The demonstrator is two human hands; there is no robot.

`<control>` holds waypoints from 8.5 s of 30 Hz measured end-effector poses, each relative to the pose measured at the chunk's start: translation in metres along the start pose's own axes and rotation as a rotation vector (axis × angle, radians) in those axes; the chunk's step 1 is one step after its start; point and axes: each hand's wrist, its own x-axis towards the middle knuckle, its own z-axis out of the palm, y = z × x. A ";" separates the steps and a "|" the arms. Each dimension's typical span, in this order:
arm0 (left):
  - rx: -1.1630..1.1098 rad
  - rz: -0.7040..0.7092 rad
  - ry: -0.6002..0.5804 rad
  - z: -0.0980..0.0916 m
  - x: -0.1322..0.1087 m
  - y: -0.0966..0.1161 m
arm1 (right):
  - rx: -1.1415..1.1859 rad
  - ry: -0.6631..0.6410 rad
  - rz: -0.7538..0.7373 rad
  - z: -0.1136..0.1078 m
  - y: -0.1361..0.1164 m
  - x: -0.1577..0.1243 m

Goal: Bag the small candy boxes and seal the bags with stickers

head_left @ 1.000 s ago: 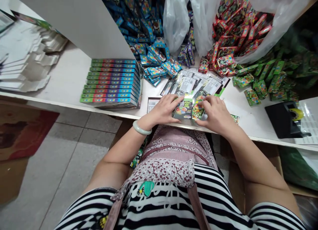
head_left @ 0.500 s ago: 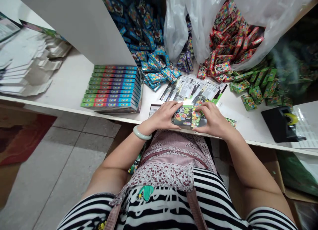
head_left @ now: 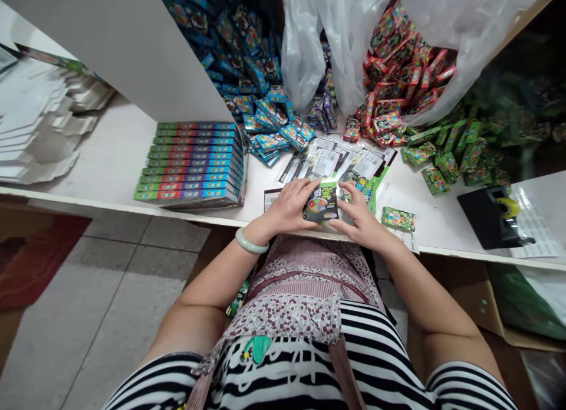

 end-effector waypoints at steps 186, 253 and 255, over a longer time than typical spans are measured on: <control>-0.063 -0.013 0.035 -0.014 -0.006 -0.011 | -0.082 -0.266 -0.168 -0.077 -0.002 0.020; -0.125 0.068 -0.011 -0.011 -0.004 -0.005 | -0.066 -0.314 -0.182 -0.081 -0.003 0.036; -0.142 0.062 0.004 -0.012 -0.002 -0.005 | -0.042 -0.278 -0.191 -0.084 -0.002 0.035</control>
